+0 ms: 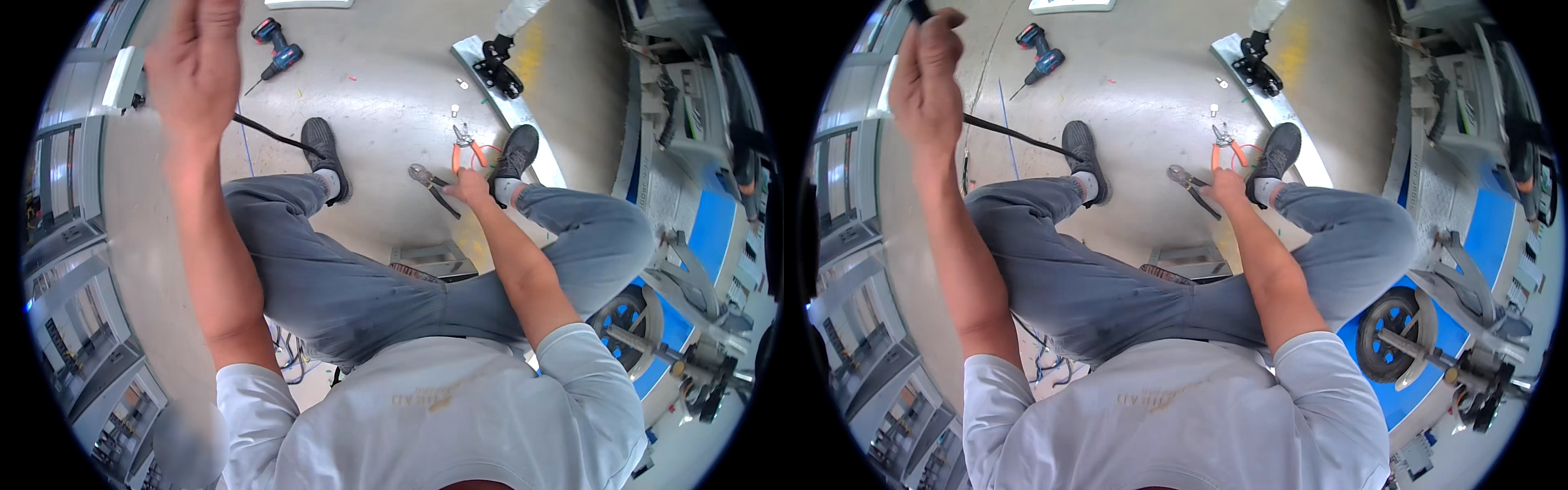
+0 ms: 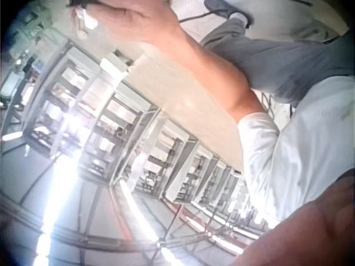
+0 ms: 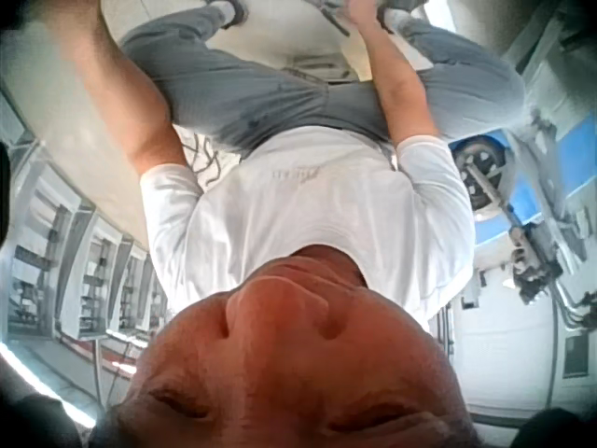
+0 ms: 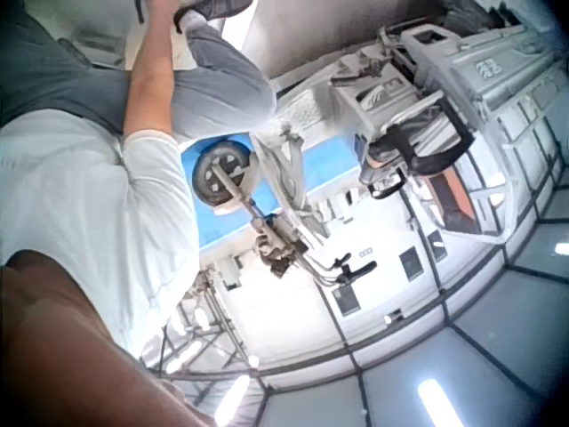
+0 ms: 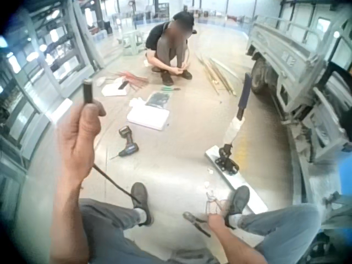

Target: The person sits on the floor and strips the ends of black cables using pliers. They insert metal terminals onto the stripped wire ends and use a crimping tool to secure them. The person repeats this process for multiple cables.

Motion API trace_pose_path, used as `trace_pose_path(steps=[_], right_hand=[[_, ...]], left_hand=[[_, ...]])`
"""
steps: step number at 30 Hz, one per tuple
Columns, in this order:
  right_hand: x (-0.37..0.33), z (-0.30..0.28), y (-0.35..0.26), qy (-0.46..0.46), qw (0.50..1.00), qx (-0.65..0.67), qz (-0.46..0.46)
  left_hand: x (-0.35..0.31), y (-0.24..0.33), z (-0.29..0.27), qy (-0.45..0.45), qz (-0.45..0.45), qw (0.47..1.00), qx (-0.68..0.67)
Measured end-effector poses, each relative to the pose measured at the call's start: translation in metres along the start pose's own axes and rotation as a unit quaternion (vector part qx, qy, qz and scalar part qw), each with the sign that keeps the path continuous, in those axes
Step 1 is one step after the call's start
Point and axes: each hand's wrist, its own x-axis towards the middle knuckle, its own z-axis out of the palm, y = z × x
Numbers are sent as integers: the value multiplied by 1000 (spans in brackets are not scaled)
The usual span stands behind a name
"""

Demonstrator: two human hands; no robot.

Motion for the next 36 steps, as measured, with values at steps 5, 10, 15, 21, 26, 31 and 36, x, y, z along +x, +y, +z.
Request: trace_pose_path(steps=[5,10,15,21,26,31,36], right_hand=[[19,31,-19,-24,999,-17,26],[28,66,-21,64,996,-52,-21],[50,104,-18,-81,996,21,-26],[39,34,-47,-109,948,298,2],[30,-93,-79,109,931,291,-194],[-80,-281,-124,239,873,288,-313],[-187,-375,-128,149,819,431,-348]], left_hand=[[13,-20,6,85,5,996,9],[15,-23,3,136,-67,982,113],[16,-22,-2,49,-79,992,82],[12,-3,-5,49,-4,999,-9],[8,22,1,57,73,984,-154],[-10,41,5,3,78,964,-252],[-18,65,7,12,127,944,-303]])
